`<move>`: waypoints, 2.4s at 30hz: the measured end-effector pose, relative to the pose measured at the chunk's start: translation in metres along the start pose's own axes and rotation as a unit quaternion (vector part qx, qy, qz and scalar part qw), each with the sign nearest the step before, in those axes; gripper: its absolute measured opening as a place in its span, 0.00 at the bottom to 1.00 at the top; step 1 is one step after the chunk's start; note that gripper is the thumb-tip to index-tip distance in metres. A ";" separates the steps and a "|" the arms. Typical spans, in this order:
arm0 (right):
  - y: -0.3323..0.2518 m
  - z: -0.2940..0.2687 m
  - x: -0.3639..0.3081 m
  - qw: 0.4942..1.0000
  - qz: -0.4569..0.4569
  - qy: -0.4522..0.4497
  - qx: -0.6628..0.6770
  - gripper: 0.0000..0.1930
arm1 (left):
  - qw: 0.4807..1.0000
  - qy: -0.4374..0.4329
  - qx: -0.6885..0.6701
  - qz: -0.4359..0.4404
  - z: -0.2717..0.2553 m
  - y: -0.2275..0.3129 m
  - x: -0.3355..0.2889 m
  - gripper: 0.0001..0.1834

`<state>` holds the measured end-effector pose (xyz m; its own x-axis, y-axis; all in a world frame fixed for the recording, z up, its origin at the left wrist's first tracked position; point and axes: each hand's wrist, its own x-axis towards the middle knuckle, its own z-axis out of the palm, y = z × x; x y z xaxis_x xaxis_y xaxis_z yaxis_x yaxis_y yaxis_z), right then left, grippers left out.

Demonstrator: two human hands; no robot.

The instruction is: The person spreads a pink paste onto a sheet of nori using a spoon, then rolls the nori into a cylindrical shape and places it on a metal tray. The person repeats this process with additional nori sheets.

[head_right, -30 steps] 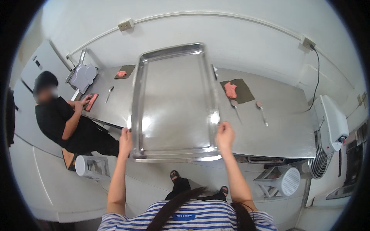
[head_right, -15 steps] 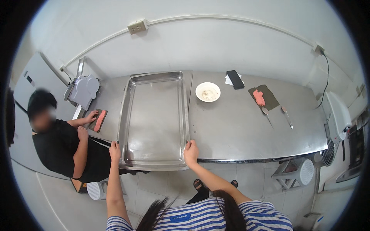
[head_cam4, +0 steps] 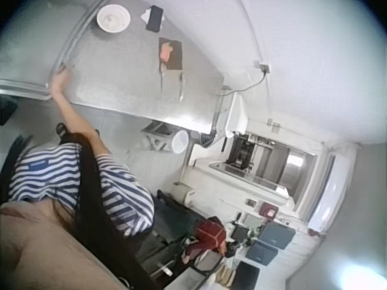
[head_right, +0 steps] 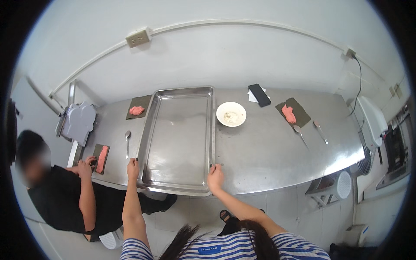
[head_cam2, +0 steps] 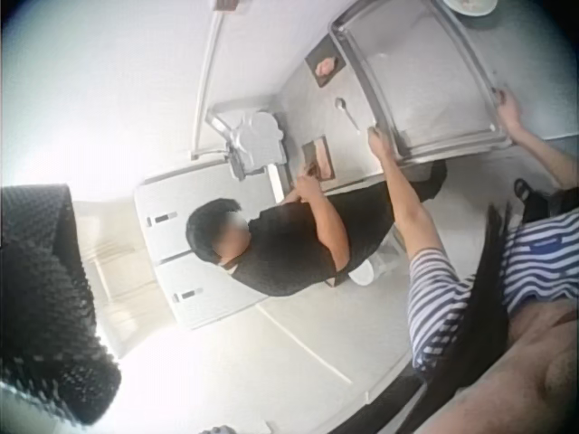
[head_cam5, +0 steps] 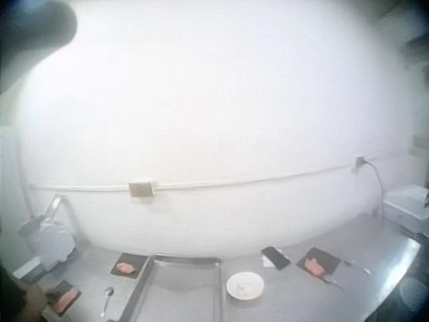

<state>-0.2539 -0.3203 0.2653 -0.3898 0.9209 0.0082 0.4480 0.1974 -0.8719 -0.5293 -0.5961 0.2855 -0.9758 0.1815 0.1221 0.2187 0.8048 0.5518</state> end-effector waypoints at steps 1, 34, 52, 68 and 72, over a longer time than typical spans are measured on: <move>0.002 0.005 0.004 1.000 -0.003 0.000 -0.011 0.08 | 1.000 -0.008 -0.002 -0.004 0.001 0.001 0.004 0.13; 0.082 -0.247 0.177 0.988 -0.076 0.134 0.016 0.09 | 0.950 -0.049 -0.198 0.237 0.073 0.227 -0.109 0.24; 0.227 -0.367 0.316 0.979 -0.157 -0.018 -0.133 0.17 | 0.828 -0.388 -0.383 -0.130 0.357 0.580 -0.226 0.21; 0.250 -0.463 0.385 0.988 -0.008 0.124 -0.096 0.15 | 0.783 -0.322 -0.452 -0.281 0.402 0.637 -0.176 0.13; 0.271 -0.458 0.392 0.978 -0.065 0.129 -0.153 0.11 | 0.765 -0.310 -0.461 -0.325 0.409 0.646 -0.169 0.12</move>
<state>0.0836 0.2480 0.2567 -0.2604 0.9279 0.2669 0.6440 0.3729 -0.6680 -0.2229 0.1240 0.2837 -0.6271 0.3752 -0.6826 -0.6860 0.1491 0.7122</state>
